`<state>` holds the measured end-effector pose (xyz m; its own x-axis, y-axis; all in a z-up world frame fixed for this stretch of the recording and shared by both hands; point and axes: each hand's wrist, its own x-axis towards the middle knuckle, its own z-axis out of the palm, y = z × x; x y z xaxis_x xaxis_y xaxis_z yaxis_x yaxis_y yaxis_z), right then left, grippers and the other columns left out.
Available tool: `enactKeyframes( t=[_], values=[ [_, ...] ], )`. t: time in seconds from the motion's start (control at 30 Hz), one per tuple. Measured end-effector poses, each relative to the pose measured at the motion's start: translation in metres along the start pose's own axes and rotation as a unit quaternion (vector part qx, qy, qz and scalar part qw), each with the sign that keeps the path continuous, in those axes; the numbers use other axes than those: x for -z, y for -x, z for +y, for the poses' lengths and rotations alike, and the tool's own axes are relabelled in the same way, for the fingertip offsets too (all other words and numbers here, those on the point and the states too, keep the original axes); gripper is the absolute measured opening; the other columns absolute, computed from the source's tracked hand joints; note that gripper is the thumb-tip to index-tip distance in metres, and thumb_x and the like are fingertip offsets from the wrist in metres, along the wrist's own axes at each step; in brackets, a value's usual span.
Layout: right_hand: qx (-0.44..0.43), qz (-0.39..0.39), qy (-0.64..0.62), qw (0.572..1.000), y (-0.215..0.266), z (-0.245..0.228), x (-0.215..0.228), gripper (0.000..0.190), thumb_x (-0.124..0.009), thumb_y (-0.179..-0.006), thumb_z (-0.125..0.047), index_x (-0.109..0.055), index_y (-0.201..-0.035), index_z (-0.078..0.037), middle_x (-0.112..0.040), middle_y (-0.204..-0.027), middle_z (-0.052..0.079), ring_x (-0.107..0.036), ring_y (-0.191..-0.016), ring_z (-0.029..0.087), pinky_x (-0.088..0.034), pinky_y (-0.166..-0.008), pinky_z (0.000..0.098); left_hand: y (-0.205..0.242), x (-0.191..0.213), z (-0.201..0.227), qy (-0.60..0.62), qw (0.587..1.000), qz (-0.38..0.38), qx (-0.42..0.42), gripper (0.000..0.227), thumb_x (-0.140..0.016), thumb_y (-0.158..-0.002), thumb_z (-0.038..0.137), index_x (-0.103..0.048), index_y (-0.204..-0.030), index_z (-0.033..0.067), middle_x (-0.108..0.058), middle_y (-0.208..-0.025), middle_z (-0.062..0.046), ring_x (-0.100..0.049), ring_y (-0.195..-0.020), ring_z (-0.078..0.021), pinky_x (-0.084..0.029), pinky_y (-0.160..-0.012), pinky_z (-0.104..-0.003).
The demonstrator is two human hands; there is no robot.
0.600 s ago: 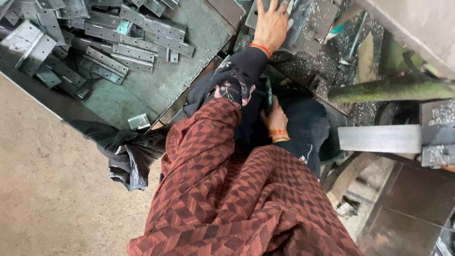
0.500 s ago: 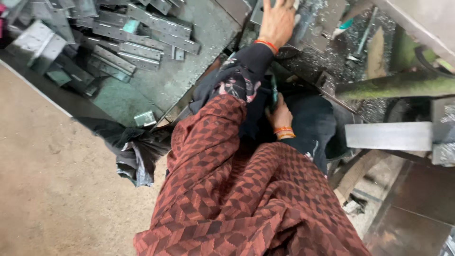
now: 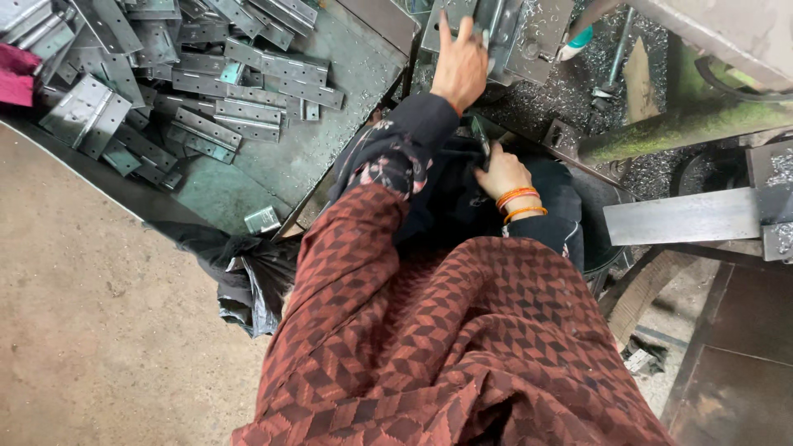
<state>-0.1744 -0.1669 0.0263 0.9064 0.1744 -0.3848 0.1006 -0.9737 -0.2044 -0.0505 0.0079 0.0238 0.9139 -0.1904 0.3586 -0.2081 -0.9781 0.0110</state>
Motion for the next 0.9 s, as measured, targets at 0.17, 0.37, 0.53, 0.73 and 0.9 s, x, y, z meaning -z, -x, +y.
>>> enactKeyframes(
  t=[0.17, 0.37, 0.53, 0.73, 0.9],
  values=[
    [-0.001, 0.009, -0.016, 1.0, 0.008, -0.007, 0.009, 0.071, -0.075, -0.086, -0.039, -0.051, -0.144, -0.008, -0.072, -0.108, 0.028, -0.068, -0.103, 0.047, -0.055, -0.088, 0.0555, 0.05, 0.027, -0.004, 0.006, 0.995, -0.079, -0.065, 0.026, -0.06, -0.099, 0.026, -0.078, -0.101, 0.008, -0.068, -0.108, -0.006, -0.044, -0.132, -0.0342, -0.013, -0.118, -0.075],
    [-0.002, 0.01, -0.005, 1.0, 0.008, -0.005, 0.004, 0.072, -0.075, -0.085, -0.041, -0.051, -0.143, -0.006, -0.072, -0.109, 0.028, -0.069, -0.103, 0.047, -0.056, -0.089, 0.0545, 0.05, 0.017, -0.006, -0.05, 0.995, 0.064, -0.06, 0.037, -0.061, -0.08, 0.023, -0.076, -0.112, 0.0125, -0.067, -0.12, -0.005, -0.044, -0.131, -0.0326, -0.018, -0.114, -0.071],
    [-0.005, 0.011, -0.003, 1.0, 0.007, -0.002, 0.004, 0.072, -0.074, -0.083, -0.042, -0.052, -0.143, -0.008, -0.071, -0.11, 0.028, -0.068, -0.104, 0.046, -0.055, -0.089, 0.0548, 0.04, 0.007, -0.009, -0.047, 0.994, 0.066, -0.076, 0.034, -0.063, -0.088, 0.021, -0.075, -0.116, 0.0069, -0.066, -0.125, -0.008, -0.043, -0.134, -0.035, -0.019, -0.115, -0.07],
    [0.04, 0.038, -0.049, 0.997, 0.004, 0.01, 0.005, 0.061, -0.072, -0.089, -0.045, -0.06, -0.138, -0.01, -0.071, -0.115, 0.026, -0.066, -0.108, 0.047, -0.053, -0.09, 0.0553, 0.042, 0.035, -0.023, 0.115, 0.978, 0.166, -0.057, 0.03, -0.067, -0.093, 0.016, -0.073, -0.121, 0.0048, -0.065, -0.12, -0.006, -0.049, -0.128, -0.03, -0.027, -0.12, -0.061],
    [0.092, 0.175, -0.151, 0.969, -0.019, 0.03, 0.021, 0.057, -0.078, -0.093, -0.033, -0.062, -0.14, -0.004, -0.072, -0.118, 0.022, -0.074, -0.093, 0.032, -0.058, -0.09, 0.0425, 0.048, 0.05, -0.034, 0.294, 0.928, 0.228, -0.019, 0.029, -0.074, -0.077, 0.009, -0.073, -0.105, 0.003, -0.069, -0.116, -0.006, -0.056, -0.119, -0.03, -0.041, -0.108, -0.048]
  ],
)
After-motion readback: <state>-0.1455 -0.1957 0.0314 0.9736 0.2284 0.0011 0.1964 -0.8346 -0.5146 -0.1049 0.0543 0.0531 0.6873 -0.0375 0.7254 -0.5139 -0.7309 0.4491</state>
